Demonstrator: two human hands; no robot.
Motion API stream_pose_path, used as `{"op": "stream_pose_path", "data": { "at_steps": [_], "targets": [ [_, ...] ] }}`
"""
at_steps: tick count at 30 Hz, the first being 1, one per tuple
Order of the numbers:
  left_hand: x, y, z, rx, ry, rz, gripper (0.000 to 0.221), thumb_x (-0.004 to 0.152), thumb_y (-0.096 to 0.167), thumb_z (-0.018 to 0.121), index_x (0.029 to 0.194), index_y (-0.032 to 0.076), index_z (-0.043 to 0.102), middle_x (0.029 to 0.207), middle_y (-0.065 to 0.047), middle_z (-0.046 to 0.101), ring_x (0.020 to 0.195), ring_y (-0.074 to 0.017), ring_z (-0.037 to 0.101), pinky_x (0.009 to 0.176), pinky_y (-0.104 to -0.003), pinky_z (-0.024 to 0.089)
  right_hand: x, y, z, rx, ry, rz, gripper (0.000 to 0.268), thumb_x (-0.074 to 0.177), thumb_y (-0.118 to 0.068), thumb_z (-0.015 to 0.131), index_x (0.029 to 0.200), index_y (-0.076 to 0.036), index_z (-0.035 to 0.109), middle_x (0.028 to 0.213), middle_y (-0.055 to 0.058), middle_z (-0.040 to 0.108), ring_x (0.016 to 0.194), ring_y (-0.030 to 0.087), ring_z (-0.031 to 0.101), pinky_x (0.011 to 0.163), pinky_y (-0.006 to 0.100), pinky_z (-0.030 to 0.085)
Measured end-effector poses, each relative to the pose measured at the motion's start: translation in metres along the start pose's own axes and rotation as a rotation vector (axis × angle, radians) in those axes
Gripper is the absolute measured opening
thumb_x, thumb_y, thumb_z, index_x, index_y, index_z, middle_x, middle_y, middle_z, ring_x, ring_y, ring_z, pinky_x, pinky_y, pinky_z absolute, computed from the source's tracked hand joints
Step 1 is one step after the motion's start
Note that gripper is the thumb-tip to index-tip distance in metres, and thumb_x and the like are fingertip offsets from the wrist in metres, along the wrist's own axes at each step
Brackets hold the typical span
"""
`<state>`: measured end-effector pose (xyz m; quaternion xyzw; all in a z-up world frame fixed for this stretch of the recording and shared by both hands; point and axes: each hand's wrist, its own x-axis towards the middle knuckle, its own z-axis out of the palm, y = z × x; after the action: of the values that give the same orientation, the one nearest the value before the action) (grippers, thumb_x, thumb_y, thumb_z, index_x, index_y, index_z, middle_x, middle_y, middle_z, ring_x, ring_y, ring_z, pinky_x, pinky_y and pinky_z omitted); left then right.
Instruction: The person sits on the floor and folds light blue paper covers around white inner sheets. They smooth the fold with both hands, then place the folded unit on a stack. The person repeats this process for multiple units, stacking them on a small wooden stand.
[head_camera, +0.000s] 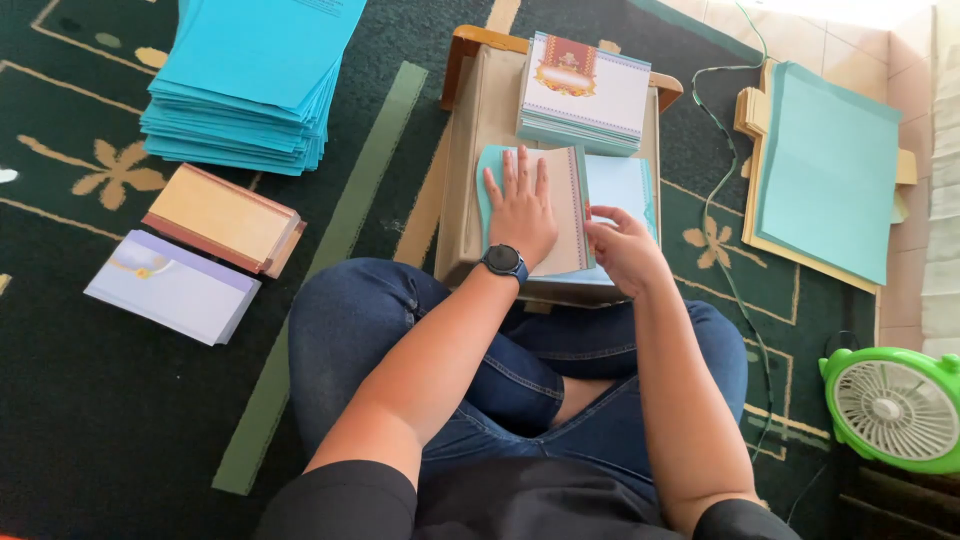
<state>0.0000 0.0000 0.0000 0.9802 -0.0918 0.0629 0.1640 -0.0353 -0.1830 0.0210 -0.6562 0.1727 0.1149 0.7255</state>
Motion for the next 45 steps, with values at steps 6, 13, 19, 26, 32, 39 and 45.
{"op": "stream_pose_path", "data": {
  "at_steps": [6, 13, 19, 26, 32, 39, 45],
  "targets": [
    [-0.03, 0.02, -0.06, -0.263, -0.037, 0.287, 0.075, 0.09, 0.071, 0.044, 0.141, 0.018, 0.06, 0.153, -0.015, 0.05, 0.145, -0.039, 0.043, 0.114, -0.068, 0.029, -0.003, 0.005, -0.016, 0.169, 0.189, -0.205, 0.014, 0.093, 0.0, 0.061, 0.105, -0.004, 0.068, 0.095, 0.018, 0.072, 0.077, 0.03, 0.075, 0.067, 0.032, 0.062],
    [-0.016, 0.013, -0.042, -0.252, 0.2, 0.273, 0.026, 0.099, 0.022, 0.052, 0.12, 0.031, 0.064, 0.125, 0.012, 0.065, 0.122, -0.0172, 0.064, 0.092, -0.04, 0.052, -0.038, -0.032, -0.006, 0.591, 0.053, -0.254, 0.025, 0.099, -0.021, 0.049, 0.108, -0.009, 0.068, 0.109, 0.015, 0.074, 0.103, 0.03, 0.07, 0.084, 0.03, 0.052],
    [-0.014, 0.004, -0.071, -1.123, -0.08, -0.042, 0.035, 0.099, 0.029, 0.061, 0.128, 0.011, 0.065, 0.111, -0.011, 0.076, 0.11, -0.0337, 0.072, 0.089, -0.041, 0.058, -0.013, -0.032, -0.031, 0.006, 0.117, -0.674, 0.035, 0.11, -0.012, 0.058, 0.141, -0.005, 0.043, 0.142, 0.011, 0.054, 0.136, 0.028, 0.055, 0.114, 0.04, 0.044],
    [-0.006, -0.001, -0.065, -1.298, 0.212, -0.338, 0.041, 0.097, 0.022, 0.057, 0.136, 0.011, 0.049, 0.116, -0.015, 0.068, 0.109, -0.0339, 0.067, 0.088, -0.044, 0.055, 0.057, -0.089, -0.02, -0.023, 0.161, -0.624, 0.018, 0.103, 0.0, 0.065, 0.121, -0.003, 0.062, 0.105, 0.009, 0.073, 0.097, 0.025, 0.077, 0.084, 0.034, 0.066],
    [-0.013, 0.01, -0.048, -0.637, 0.325, 0.057, 0.024, 0.093, 0.008, 0.051, 0.115, 0.013, 0.061, 0.117, -0.006, 0.061, 0.113, -0.0341, 0.06, 0.09, -0.043, 0.052, 0.176, -0.1, -0.034, -0.367, 0.303, -0.619, 0.019, 0.098, -0.007, 0.07, 0.115, -0.001, 0.07, 0.089, 0.012, 0.075, 0.078, 0.027, 0.079, 0.066, 0.039, 0.065],
    [-0.02, 0.019, -0.023, -0.256, 0.22, 0.477, 0.028, 0.089, 0.012, 0.064, 0.116, 0.012, 0.067, 0.13, -0.015, 0.061, 0.135, -0.0403, 0.049, 0.107, -0.051, 0.041, 0.092, -0.088, -0.043, -1.048, 0.546, -0.633, 0.056, 0.104, -0.016, 0.068, 0.147, 0.013, 0.045, 0.123, 0.025, 0.058, 0.105, 0.036, 0.068, 0.088, 0.047, 0.056],
    [-0.018, 0.016, -0.002, -0.175, 0.106, 0.45, 0.041, 0.092, 0.039, 0.062, 0.128, 0.02, 0.069, 0.145, -0.017, 0.054, 0.142, -0.0438, 0.042, 0.113, -0.06, 0.031, -0.005, 0.013, -0.092, -1.204, 0.407, -0.362, 0.051, 0.1, -0.031, 0.069, 0.135, 0.005, 0.066, 0.113, 0.023, 0.061, 0.097, 0.047, 0.067, 0.082, 0.054, 0.056]
  ]
}}
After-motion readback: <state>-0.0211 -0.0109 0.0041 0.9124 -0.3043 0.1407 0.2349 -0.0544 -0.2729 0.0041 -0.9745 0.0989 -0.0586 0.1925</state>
